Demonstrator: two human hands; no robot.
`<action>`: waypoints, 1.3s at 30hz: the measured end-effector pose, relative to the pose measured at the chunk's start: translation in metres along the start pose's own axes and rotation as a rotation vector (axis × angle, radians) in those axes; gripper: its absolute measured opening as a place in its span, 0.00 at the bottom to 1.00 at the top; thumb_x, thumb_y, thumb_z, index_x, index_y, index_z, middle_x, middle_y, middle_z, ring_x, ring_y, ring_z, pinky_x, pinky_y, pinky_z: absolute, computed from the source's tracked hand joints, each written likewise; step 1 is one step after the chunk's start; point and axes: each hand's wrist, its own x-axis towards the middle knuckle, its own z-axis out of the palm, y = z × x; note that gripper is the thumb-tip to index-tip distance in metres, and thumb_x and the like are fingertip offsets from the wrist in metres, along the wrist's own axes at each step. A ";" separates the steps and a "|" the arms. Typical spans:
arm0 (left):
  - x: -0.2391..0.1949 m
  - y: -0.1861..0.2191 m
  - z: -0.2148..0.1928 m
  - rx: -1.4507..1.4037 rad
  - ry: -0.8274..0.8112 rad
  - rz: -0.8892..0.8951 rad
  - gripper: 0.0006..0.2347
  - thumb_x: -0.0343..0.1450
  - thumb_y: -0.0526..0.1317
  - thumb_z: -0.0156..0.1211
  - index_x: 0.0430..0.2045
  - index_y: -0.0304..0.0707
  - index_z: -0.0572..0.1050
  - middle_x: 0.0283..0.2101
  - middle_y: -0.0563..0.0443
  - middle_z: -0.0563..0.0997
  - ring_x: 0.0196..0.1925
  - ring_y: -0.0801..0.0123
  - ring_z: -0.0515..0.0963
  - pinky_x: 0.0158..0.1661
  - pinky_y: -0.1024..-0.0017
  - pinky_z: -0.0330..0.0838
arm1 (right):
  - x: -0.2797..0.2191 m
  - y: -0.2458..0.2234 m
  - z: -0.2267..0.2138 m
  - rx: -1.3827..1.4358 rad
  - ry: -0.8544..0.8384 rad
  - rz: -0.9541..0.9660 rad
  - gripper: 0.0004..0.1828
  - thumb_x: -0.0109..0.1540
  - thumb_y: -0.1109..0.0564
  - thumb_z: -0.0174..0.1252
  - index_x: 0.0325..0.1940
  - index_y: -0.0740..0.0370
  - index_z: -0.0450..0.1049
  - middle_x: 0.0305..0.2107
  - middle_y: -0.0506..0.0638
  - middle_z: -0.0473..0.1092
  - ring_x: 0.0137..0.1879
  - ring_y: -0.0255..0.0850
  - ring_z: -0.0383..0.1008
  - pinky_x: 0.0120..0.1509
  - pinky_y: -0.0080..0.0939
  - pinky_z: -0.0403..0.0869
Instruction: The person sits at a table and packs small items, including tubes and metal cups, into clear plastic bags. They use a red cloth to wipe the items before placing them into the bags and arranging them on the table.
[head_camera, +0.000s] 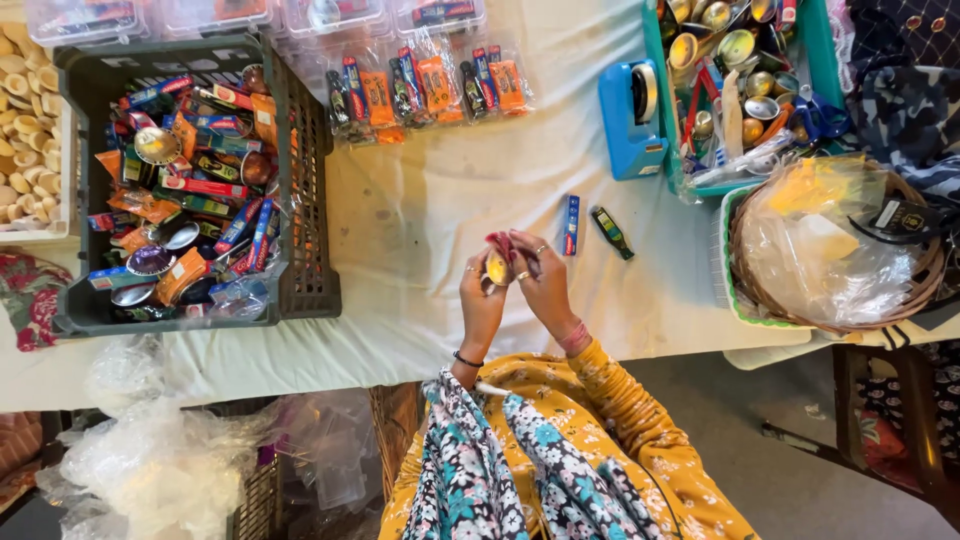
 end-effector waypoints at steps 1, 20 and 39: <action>0.001 0.004 -0.001 0.000 -0.001 0.007 0.18 0.70 0.27 0.63 0.55 0.33 0.72 0.49 0.47 0.77 0.49 0.67 0.79 0.46 0.71 0.77 | -0.009 0.011 0.006 0.000 0.004 -0.006 0.22 0.64 0.71 0.58 0.62 0.60 0.73 0.53 0.57 0.74 0.58 0.49 0.75 0.63 0.44 0.74; 0.006 -0.046 -0.008 -0.233 0.054 -0.223 0.12 0.74 0.32 0.62 0.50 0.27 0.74 0.42 0.50 0.82 0.40 0.75 0.82 0.41 0.76 0.79 | -0.036 0.044 0.010 0.692 0.010 0.594 0.12 0.73 0.62 0.54 0.57 0.70 0.79 0.46 0.49 0.76 0.46 0.29 0.72 0.49 0.27 0.71; 0.002 -0.028 0.000 -0.500 -0.045 -0.275 0.20 0.70 0.27 0.64 0.58 0.32 0.71 0.49 0.48 0.79 0.49 0.71 0.80 0.52 0.69 0.79 | -0.033 0.044 0.018 0.593 0.142 0.597 0.07 0.64 0.67 0.63 0.47 0.69 0.77 0.40 0.49 0.77 0.44 0.30 0.76 0.49 0.29 0.76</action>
